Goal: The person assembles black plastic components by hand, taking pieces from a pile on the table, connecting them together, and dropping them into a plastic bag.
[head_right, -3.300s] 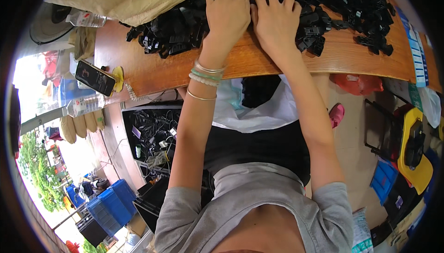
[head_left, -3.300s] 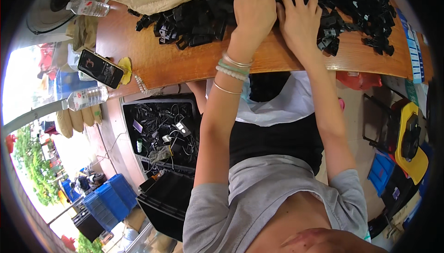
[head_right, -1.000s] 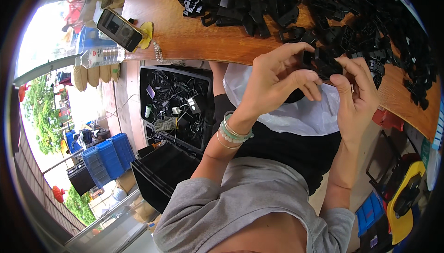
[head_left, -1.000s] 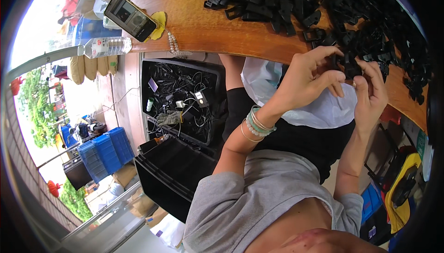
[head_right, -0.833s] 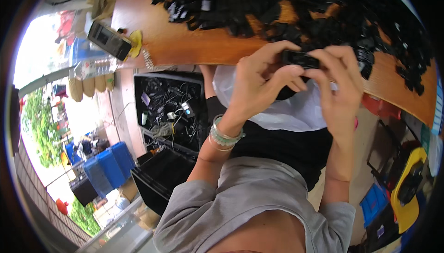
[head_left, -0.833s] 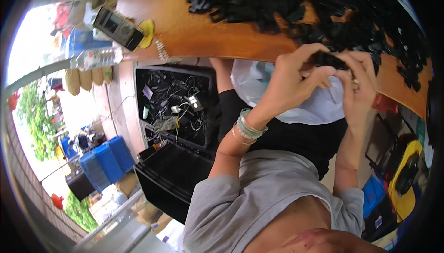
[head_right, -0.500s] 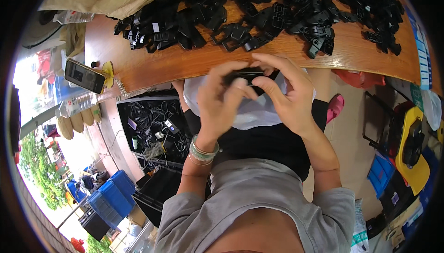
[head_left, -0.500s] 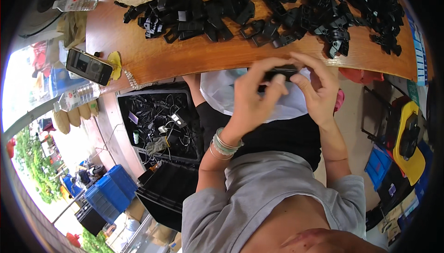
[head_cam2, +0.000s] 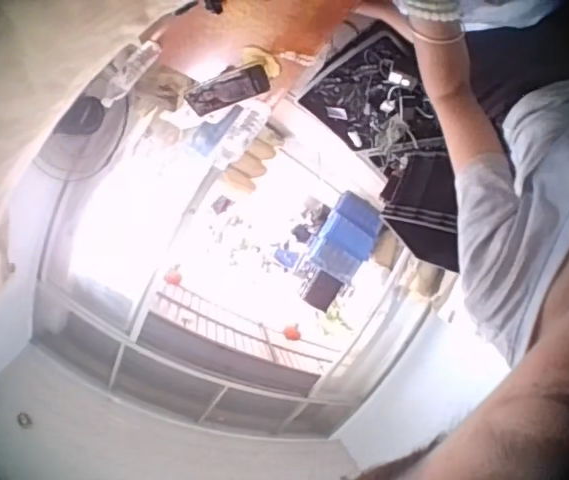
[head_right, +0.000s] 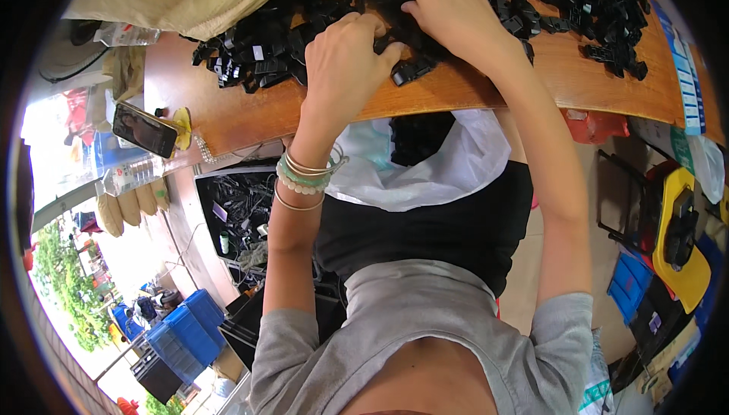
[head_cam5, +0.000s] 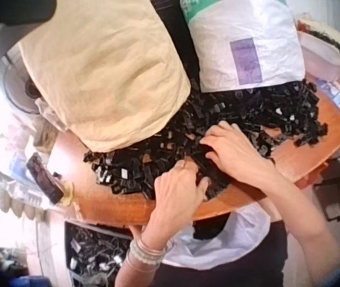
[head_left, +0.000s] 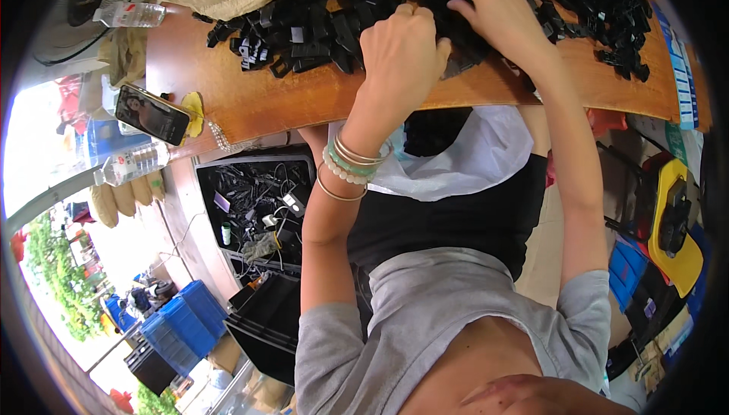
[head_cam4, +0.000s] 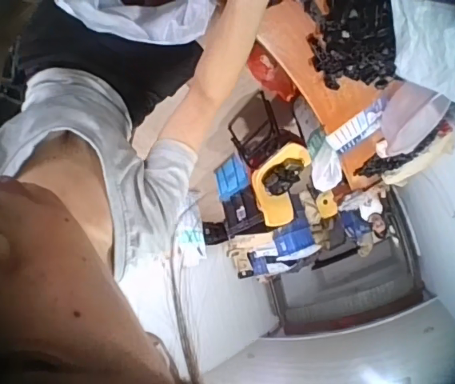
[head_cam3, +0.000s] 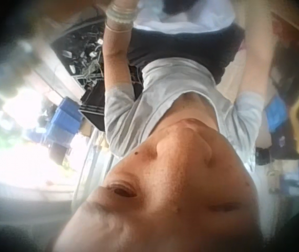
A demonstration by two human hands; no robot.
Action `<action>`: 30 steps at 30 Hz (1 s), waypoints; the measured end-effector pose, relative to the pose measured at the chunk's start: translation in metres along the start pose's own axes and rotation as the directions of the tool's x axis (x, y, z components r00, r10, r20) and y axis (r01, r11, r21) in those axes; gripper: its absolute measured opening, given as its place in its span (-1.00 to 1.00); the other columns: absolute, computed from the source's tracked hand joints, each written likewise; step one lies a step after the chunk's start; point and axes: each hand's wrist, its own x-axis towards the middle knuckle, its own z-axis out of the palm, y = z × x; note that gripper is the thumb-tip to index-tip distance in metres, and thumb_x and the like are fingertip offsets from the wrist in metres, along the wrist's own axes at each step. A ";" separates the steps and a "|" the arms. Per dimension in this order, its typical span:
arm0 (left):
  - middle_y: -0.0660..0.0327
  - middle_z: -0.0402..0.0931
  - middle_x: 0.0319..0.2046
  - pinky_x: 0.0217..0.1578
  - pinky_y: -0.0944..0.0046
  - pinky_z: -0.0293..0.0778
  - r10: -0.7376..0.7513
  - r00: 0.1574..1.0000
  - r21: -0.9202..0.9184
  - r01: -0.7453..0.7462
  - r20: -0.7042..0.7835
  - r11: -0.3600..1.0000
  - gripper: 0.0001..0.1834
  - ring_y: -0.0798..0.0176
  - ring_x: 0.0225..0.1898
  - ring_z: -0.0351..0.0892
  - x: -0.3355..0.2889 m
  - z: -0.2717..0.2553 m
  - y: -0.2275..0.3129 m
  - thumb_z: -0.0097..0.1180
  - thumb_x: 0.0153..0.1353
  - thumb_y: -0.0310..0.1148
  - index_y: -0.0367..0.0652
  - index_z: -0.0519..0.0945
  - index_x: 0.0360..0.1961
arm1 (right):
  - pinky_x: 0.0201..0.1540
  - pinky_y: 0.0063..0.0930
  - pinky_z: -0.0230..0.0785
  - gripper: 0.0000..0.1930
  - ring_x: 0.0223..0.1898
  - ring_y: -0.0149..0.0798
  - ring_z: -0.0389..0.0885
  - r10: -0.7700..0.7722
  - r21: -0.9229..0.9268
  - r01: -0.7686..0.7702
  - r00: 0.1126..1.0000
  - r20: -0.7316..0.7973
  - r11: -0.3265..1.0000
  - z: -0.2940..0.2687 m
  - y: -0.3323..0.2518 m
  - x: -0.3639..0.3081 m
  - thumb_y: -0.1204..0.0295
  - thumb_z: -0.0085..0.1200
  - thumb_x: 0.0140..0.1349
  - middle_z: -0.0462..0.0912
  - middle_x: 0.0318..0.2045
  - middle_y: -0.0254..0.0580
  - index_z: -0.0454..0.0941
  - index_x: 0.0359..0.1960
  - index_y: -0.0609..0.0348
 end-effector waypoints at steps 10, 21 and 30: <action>0.13 0.47 -0.38 -0.46 0.28 0.44 -0.068 0.946 -0.349 -0.050 -0.317 0.936 -0.81 0.19 -0.45 0.56 -0.012 0.007 -0.016 0.18 0.08 -0.47 -0.24 0.46 -0.30 | -0.36 -0.53 0.26 -0.77 -0.47 -0.34 0.39 0.278 0.416 -0.166 0.934 -0.223 0.894 -0.013 -0.028 -0.043 0.61 0.10 0.04 0.48 -0.49 -0.27 0.59 -0.22 0.20; 0.10 0.45 -0.36 -0.76 0.48 0.32 -0.217 0.962 -0.963 0.110 0.166 -0.246 -0.67 0.34 -0.65 0.51 -0.055 -0.012 0.014 -0.03 0.24 -0.54 -0.38 0.28 0.01 | -0.25 -0.54 0.32 -0.73 -0.33 -0.31 0.48 0.175 0.595 -0.006 0.958 -0.226 0.804 -0.012 -0.062 -0.062 0.71 0.14 -0.06 0.54 -0.35 -0.19 0.56 -0.25 0.27; 0.14 0.50 -0.44 -0.72 0.49 0.30 -0.200 0.940 -0.923 0.203 0.278 -0.327 -0.61 0.39 -0.61 0.50 -0.070 -0.011 0.005 0.15 0.15 -0.48 -0.42 0.37 -0.02 | -0.16 -0.53 0.29 -0.78 -0.23 -0.31 0.48 0.329 0.812 0.024 0.907 -0.263 0.583 0.004 -0.074 -0.074 0.72 0.18 -0.02 0.58 -0.22 -0.13 0.49 -0.30 0.32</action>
